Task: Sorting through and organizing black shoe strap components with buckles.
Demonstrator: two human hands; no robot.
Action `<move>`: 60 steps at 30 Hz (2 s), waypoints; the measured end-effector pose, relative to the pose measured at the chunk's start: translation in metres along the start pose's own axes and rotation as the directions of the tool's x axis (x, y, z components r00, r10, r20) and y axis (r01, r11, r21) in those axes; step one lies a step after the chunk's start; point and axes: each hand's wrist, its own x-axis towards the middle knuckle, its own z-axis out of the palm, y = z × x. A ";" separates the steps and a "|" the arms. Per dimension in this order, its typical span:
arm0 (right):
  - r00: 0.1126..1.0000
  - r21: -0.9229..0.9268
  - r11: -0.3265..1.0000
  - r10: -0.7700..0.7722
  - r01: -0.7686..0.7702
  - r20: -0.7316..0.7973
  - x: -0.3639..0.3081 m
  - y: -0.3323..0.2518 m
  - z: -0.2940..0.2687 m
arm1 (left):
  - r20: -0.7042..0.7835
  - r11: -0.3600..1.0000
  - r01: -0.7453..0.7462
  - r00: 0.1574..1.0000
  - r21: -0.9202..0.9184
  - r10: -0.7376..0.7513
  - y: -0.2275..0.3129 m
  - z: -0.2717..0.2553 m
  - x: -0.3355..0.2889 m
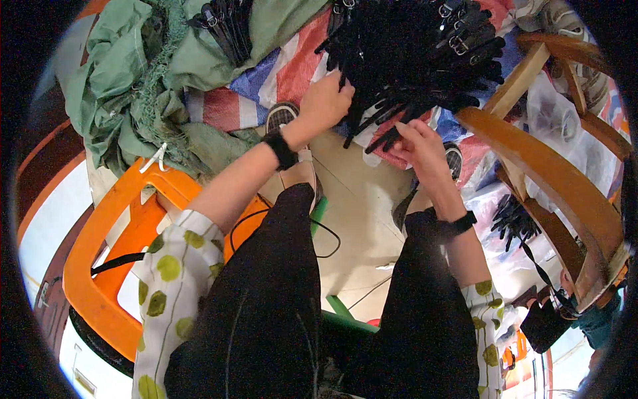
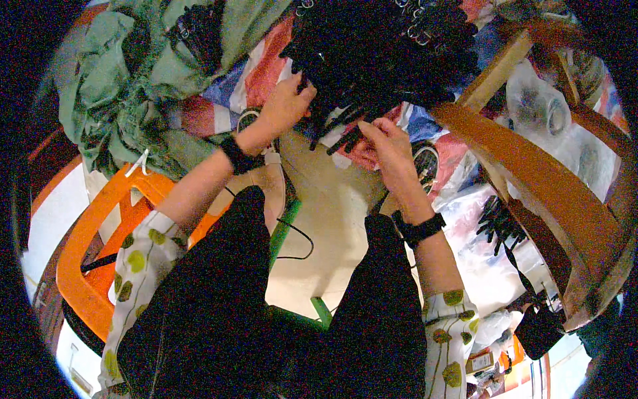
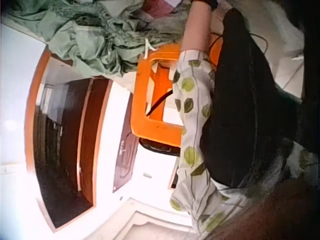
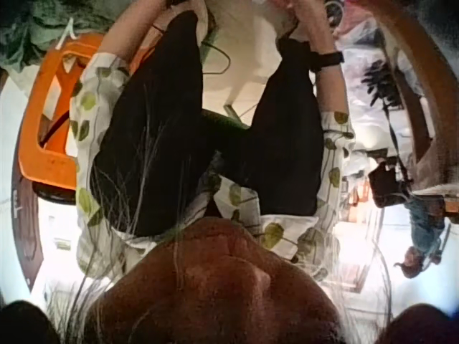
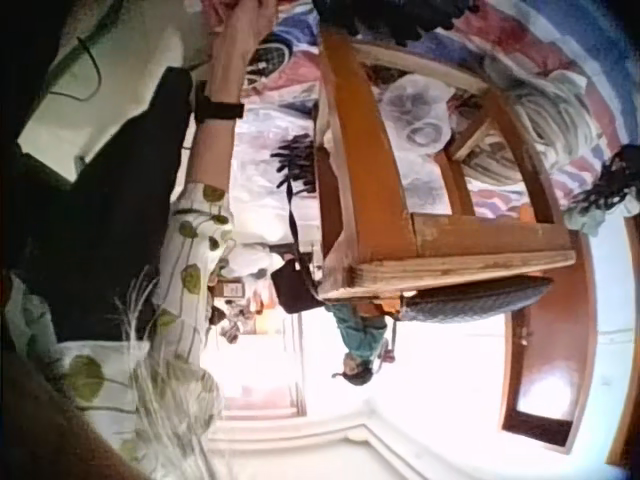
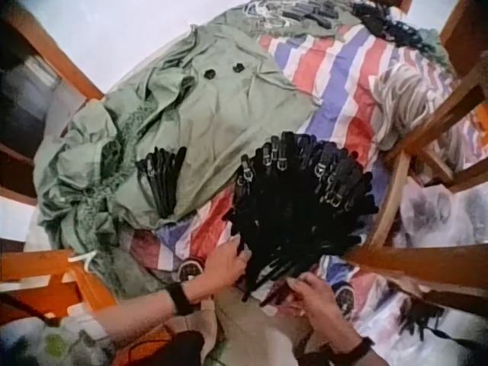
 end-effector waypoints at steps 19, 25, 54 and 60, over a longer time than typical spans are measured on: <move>0.973 -0.159 0.960 -0.220 0.229 0.073 -0.013 0.003 0.029 | 0.779 0.468 0.688 0.627 -0.555 0.003 0.020 -0.001 -0.058; 0.993 -0.244 0.964 -0.097 0.110 0.066 -0.009 0.004 0.030 | 0.789 0.567 0.673 0.611 -0.474 -0.065 0.030 -0.001 -0.062; 0.998 0.235 0.970 0.058 -0.056 -0.003 -0.007 -0.004 0.014 | -0.082 0.981 0.181 0.979 -0.075 -0.187 -0.019 -0.010 -0.054; 1.000 0.269 0.963 -0.003 -0.004 0.023 -0.006 0.001 0.020 | -0.037 0.943 0.197 0.980 0.267 -0.195 0.000 -0.006 -0.052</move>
